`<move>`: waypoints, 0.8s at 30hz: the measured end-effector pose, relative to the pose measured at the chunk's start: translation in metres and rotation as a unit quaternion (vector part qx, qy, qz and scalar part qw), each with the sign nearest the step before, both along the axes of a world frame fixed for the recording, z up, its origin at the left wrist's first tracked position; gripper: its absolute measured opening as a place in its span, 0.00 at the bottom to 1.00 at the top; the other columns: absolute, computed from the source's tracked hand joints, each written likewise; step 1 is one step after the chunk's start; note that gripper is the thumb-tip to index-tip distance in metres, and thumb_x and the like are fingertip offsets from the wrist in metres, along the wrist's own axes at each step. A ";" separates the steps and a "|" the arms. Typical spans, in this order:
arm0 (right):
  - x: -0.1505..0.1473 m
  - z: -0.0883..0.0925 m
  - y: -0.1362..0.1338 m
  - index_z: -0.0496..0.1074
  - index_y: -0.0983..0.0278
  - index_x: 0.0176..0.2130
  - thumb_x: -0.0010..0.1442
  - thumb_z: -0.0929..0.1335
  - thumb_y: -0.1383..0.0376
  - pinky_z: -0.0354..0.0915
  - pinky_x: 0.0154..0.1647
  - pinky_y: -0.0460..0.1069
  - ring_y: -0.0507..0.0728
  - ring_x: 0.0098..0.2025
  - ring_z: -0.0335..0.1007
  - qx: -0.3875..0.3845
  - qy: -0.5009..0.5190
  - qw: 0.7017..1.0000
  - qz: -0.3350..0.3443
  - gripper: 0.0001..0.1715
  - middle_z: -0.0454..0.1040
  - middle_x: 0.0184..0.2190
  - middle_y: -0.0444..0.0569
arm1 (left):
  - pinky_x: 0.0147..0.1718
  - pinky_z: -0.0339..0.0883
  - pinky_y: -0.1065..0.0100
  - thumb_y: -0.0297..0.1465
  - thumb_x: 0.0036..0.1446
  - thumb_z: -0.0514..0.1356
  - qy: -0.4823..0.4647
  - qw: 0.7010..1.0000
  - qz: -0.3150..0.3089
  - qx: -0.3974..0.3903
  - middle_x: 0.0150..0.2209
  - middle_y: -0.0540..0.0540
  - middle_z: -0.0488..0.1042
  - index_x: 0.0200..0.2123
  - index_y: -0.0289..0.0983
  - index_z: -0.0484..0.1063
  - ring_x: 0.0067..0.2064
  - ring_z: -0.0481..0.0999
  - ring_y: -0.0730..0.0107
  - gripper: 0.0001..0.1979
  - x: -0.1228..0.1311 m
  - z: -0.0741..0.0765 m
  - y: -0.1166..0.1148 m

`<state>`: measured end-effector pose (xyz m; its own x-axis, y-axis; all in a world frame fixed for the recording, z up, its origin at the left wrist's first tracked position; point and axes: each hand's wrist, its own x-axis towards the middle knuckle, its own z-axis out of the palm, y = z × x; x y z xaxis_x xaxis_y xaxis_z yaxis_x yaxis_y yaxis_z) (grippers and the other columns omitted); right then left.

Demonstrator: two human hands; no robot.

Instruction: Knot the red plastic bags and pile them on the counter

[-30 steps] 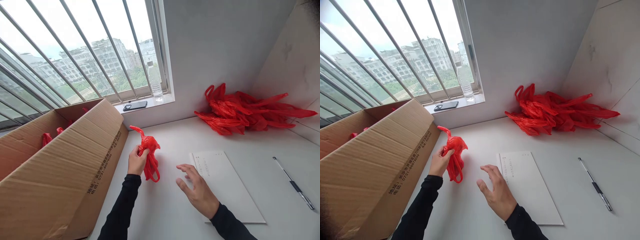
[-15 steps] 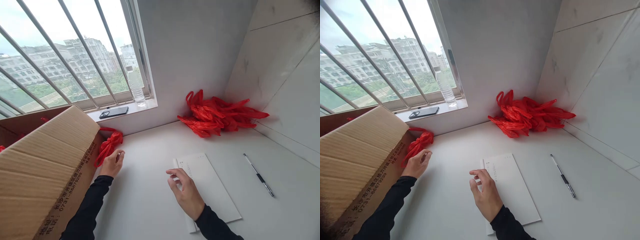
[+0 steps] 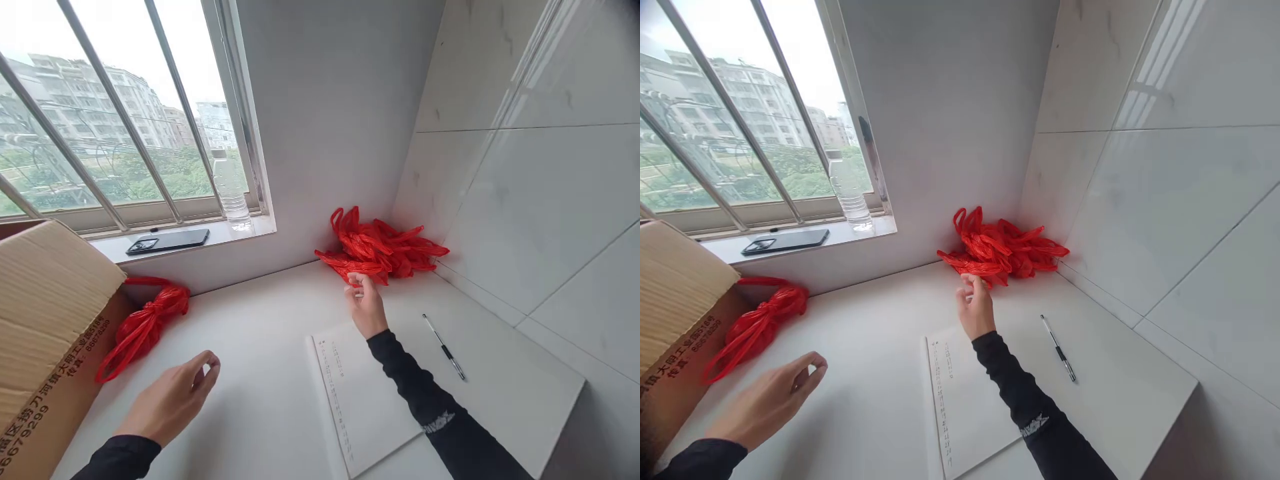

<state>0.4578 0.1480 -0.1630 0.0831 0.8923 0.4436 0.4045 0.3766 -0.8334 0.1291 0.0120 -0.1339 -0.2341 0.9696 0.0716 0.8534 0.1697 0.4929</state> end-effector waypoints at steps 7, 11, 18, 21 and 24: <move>0.017 0.032 0.106 0.72 0.63 0.48 0.55 0.67 0.70 0.46 0.63 0.64 0.66 0.58 0.57 0.077 -0.175 0.978 -0.087 0.19 0.73 0.51 0.59 | 0.19 0.58 0.70 0.47 0.52 0.64 -0.497 0.867 -0.005 0.026 0.18 0.56 0.61 0.35 0.40 0.72 0.19 0.59 0.72 0.16 0.084 -0.019 -0.018; 0.024 0.037 0.123 0.75 0.63 0.39 0.56 0.66 0.70 0.45 0.60 0.63 0.66 0.52 0.59 0.076 -0.210 0.967 -0.121 0.10 0.75 0.43 0.58 | 0.15 0.53 0.73 0.41 0.55 0.63 -0.739 0.674 0.004 0.008 0.16 0.58 0.48 0.24 0.40 0.67 0.18 0.46 0.76 0.14 0.082 -0.039 -0.030; 0.028 0.075 0.116 0.68 0.66 0.48 0.63 0.59 0.65 0.55 0.52 0.61 0.69 0.52 0.63 0.076 -0.128 0.976 -0.161 0.16 0.74 0.47 0.62 | 0.16 0.41 0.72 0.36 0.46 0.65 -0.812 0.570 -0.107 -0.074 0.12 0.62 0.35 0.13 0.40 0.54 0.16 0.34 0.82 0.22 0.046 -0.055 -0.048; 0.016 0.086 0.094 0.66 0.65 0.47 0.62 0.59 0.65 0.60 0.50 0.57 0.66 0.49 0.68 0.088 -0.071 0.986 -0.119 0.15 0.74 0.46 0.61 | 0.15 0.43 0.73 0.36 0.53 0.63 -0.828 0.548 -0.101 -0.064 0.13 0.60 0.40 0.15 0.39 0.60 0.16 0.37 0.80 0.19 0.057 -0.050 -0.041; -0.003 0.082 0.055 0.65 0.63 0.45 0.62 0.61 0.60 0.63 0.51 0.56 0.62 0.49 0.69 0.092 -0.011 0.994 -0.050 0.13 0.74 0.46 0.57 | 0.14 0.53 0.72 0.37 0.61 0.57 -0.841 0.535 -0.074 -0.030 0.15 0.56 0.51 0.25 0.37 0.72 0.16 0.49 0.77 0.15 0.080 -0.046 -0.036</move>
<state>0.4553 0.2027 -0.0812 0.1551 0.7835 0.6017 0.4652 0.4794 -0.7442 0.2088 -0.0240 -0.1797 0.1614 0.9752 -0.1517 -0.7833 0.2201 0.5813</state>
